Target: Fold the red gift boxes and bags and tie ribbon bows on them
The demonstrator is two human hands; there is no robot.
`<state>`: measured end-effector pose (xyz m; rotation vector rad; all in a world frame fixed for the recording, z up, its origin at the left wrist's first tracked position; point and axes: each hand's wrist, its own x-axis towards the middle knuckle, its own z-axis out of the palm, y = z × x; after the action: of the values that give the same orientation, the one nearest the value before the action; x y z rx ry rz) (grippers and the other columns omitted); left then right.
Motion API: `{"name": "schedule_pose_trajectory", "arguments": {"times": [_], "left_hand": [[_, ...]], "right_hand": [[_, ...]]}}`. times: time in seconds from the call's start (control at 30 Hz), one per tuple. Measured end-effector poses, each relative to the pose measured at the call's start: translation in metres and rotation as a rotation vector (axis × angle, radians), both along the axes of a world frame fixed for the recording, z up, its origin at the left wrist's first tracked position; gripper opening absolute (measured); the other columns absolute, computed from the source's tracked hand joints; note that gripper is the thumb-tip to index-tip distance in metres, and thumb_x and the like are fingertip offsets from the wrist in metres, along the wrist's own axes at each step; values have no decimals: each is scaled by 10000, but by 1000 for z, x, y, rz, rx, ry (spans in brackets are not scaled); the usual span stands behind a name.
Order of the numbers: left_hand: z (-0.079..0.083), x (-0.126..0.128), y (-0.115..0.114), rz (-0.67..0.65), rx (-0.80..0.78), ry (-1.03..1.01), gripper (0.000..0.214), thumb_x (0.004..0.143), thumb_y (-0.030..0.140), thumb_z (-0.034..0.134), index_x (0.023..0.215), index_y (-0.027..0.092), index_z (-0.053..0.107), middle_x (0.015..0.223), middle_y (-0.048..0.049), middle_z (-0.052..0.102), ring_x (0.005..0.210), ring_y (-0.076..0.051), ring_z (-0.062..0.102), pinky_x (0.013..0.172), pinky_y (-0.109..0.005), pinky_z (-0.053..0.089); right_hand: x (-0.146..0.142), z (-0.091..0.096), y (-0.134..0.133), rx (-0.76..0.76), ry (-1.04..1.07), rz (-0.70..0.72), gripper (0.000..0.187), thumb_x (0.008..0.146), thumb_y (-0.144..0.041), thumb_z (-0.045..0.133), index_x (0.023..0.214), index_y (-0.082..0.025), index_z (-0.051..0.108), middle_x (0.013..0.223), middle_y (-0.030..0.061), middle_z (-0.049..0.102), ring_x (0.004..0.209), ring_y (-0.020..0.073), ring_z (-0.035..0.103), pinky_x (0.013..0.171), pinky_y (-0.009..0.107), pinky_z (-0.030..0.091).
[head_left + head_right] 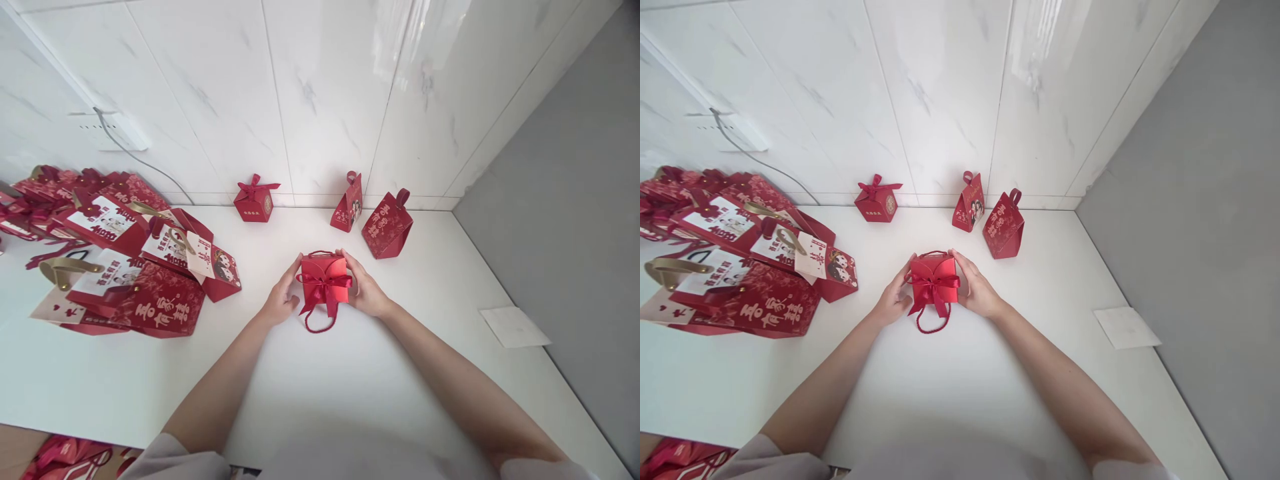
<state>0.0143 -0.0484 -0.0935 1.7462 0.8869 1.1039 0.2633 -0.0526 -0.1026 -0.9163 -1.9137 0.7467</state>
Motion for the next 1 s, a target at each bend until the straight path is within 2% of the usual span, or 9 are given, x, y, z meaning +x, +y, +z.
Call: {"name": "schedule_pose_trajectory", "arguments": {"times": [0.07, 0.13, 0.23, 0.3, 0.4, 0.6, 0.7, 0.83, 1.0], "left_hand": [[3, -4, -1, 36, -11, -38, 605, 790, 187, 563, 1373, 288, 439, 1476, -51, 407, 1396, -283, 315, 1138, -514, 274], [9, -8, -4, 97, 12, -80, 474, 835, 223, 508, 1307, 258, 484, 1391, -83, 487, 1324, -273, 409, 1071, -496, 355], [24, -12, -12, 186, 121, -8, 424, 825, 269, 579, 1242, 242, 506, 1212, -98, 562, 1075, -228, 546, 880, -385, 454], [34, -12, -17, 208, 184, 111, 473, 771, 261, 667, 1221, 246, 520, 1100, -79, 566, 929, -190, 544, 766, -324, 442], [45, -11, -21, 208, 208, 187, 457, 745, 255, 710, 1174, 252, 553, 982, -48, 540, 837, -161, 510, 687, -289, 411], [48, -11, -17, 201, 210, 180, 225, 757, 255, 715, 975, 234, 661, 887, -30, 549, 739, -131, 491, 644, -276, 401], [49, -10, -19, 215, 181, 169, 80, 769, 269, 702, 795, 204, 664, 780, -16, 556, 678, -123, 479, 611, -272, 390], [53, -7, -25, 213, 40, 113, 182, 832, 317, 621, 707, 185, 618, 687, -6, 559, 665, -133, 501, 620, -277, 401], [49, -2, -26, 320, -116, 103, 298, 840, 380, 591, 626, 177, 552, 607, 14, 519, 612, -126, 493, 608, -265, 405]], "right_hand": [[0, 2, 0, 7, -27, -1, 1003, 743, -289, 727, 1508, -328, 79, 1528, 62, 278, 1388, 287, 310, 1124, 511, 319], [0, 3, -1, 22, -48, -2, 1010, 739, -285, 728, 1510, -309, 74, 1521, 78, 285, 1377, 297, 322, 1109, 518, 337], [-2, 4, -3, 62, -79, -7, 1013, 740, -273, 724, 1510, -302, 67, 1507, 81, 307, 1373, 295, 317, 1098, 515, 352], [-4, 4, -4, 89, -95, -7, 1007, 750, -264, 713, 1510, -304, 55, 1507, 79, 306, 1371, 292, 316, 1097, 513, 354], [-5, 4, -5, 123, -119, -2, 1000, 758, -244, 697, 1511, -304, 42, 1508, 78, 303, 1365, 288, 325, 1101, 508, 353], [-7, 4, -5, 167, -155, 8, 995, 767, -240, 680, 1512, -296, 24, 1510, 81, 305, 1358, 296, 333, 1093, 521, 360], [-9, 3, -4, 180, -171, 12, 990, 772, -237, 670, 1514, -285, 16, 1510, 88, 304, 1355, 301, 334, 1089, 526, 363], [-10, 2, -4, 182, -180, 15, 987, 772, -244, 668, 1515, -284, 19, 1507, 91, 305, 1352, 307, 333, 1086, 529, 367], [-9, 1, -4, 175, -179, 10, 990, 772, -264, 670, 1513, -296, 15, 1511, 81, 298, 1352, 318, 327, 1067, 558, 376]]}}
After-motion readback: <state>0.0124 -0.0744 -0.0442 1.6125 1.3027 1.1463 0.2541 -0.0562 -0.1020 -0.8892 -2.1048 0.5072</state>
